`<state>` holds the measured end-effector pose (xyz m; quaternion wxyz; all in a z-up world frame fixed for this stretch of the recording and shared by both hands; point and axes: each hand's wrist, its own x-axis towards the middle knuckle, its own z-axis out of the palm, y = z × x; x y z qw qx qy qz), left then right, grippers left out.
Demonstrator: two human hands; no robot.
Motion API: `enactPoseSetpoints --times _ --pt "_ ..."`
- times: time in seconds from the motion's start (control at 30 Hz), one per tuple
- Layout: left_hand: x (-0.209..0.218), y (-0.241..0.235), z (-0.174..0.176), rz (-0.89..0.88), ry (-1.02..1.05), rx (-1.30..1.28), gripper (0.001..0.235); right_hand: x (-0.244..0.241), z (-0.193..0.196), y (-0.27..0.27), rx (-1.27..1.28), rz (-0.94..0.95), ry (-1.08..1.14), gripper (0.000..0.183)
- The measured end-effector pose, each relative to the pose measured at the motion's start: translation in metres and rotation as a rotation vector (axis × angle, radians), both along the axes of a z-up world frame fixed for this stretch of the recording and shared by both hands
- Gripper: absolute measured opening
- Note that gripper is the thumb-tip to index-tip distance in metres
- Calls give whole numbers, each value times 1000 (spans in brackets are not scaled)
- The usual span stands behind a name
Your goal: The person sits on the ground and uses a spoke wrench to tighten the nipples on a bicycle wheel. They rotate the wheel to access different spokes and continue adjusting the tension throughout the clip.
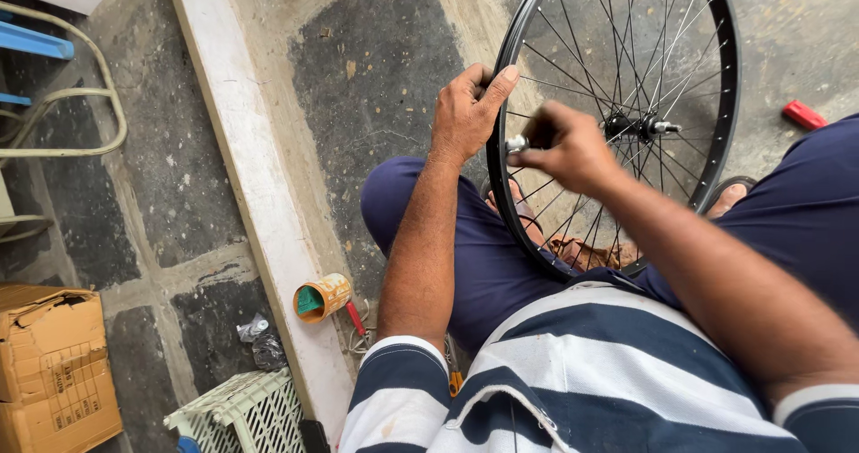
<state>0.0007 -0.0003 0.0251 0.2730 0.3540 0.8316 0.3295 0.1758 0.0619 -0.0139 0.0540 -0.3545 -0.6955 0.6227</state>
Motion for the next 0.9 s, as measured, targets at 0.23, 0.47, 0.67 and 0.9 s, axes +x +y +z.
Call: enactPoseSetpoints --times 0.23,0.47,0.67,0.9 --pt "-1 -2 -4 4 -20 -12 52 16 -5 6 -335 40 395 30" --pt "-3 -1 -8 -14 2 22 52 -4 -6 -10 25 52 208 45" --pt "1 -2 -3 2 -21 11 51 15 -17 8 -414 24 480 31" --pt "3 1 0 0 -30 34 52 -7 -3 -6 208 146 11 33"
